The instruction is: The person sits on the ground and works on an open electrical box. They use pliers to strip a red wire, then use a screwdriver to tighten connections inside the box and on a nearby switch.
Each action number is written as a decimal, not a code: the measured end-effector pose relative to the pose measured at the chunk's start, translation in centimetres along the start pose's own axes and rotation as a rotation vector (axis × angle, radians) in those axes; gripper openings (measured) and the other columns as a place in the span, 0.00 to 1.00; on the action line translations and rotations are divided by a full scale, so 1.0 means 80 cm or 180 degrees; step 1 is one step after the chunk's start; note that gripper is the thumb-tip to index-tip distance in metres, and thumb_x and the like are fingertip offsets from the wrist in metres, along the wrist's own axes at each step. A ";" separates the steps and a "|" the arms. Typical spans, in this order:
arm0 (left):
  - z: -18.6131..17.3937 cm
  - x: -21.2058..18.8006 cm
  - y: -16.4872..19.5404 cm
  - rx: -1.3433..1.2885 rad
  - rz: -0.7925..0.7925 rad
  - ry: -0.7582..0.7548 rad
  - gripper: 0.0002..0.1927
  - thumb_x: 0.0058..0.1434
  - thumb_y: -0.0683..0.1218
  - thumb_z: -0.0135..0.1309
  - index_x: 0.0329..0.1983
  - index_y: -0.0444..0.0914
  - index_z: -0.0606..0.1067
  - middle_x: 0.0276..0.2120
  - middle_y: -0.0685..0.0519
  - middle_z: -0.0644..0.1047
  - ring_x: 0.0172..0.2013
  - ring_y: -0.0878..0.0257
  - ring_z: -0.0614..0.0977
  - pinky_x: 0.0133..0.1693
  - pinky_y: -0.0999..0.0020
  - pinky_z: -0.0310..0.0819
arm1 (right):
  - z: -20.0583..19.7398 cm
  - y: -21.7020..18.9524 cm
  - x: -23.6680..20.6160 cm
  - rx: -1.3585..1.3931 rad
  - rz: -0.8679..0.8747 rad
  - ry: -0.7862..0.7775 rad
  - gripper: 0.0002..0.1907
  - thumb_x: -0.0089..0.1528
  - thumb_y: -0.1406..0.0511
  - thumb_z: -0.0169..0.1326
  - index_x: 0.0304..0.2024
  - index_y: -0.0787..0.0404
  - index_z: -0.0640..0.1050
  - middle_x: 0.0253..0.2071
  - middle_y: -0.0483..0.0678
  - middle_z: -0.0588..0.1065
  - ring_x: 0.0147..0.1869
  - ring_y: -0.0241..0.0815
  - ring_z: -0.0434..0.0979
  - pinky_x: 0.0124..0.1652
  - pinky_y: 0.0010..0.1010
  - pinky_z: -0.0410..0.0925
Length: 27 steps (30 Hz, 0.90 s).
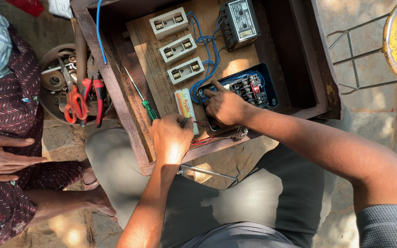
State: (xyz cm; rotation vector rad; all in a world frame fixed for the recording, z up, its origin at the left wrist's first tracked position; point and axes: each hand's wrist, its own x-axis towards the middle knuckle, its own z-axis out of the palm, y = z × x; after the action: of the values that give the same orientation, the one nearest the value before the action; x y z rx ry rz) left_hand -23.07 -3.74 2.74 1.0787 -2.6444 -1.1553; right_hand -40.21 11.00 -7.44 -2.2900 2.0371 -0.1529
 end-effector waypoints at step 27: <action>0.020 -0.017 0.015 0.0082 -0.0164 -0.0213 0.12 0.58 0.51 0.62 0.31 0.37 0.84 0.18 0.45 0.80 0.20 0.52 0.84 0.34 0.61 0.78 | -0.019 -0.005 0.007 0.0105 0.0072 0.0221 0.12 0.57 0.63 0.53 0.18 0.58 0.76 0.26 0.46 0.76 0.53 0.53 0.78 0.65 0.58 0.61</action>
State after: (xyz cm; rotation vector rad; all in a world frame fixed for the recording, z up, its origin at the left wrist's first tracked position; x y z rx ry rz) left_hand -23.23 -1.36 2.68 1.1386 -2.7044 -1.1907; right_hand -39.96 10.48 -5.84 -2.2721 2.0757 -0.2664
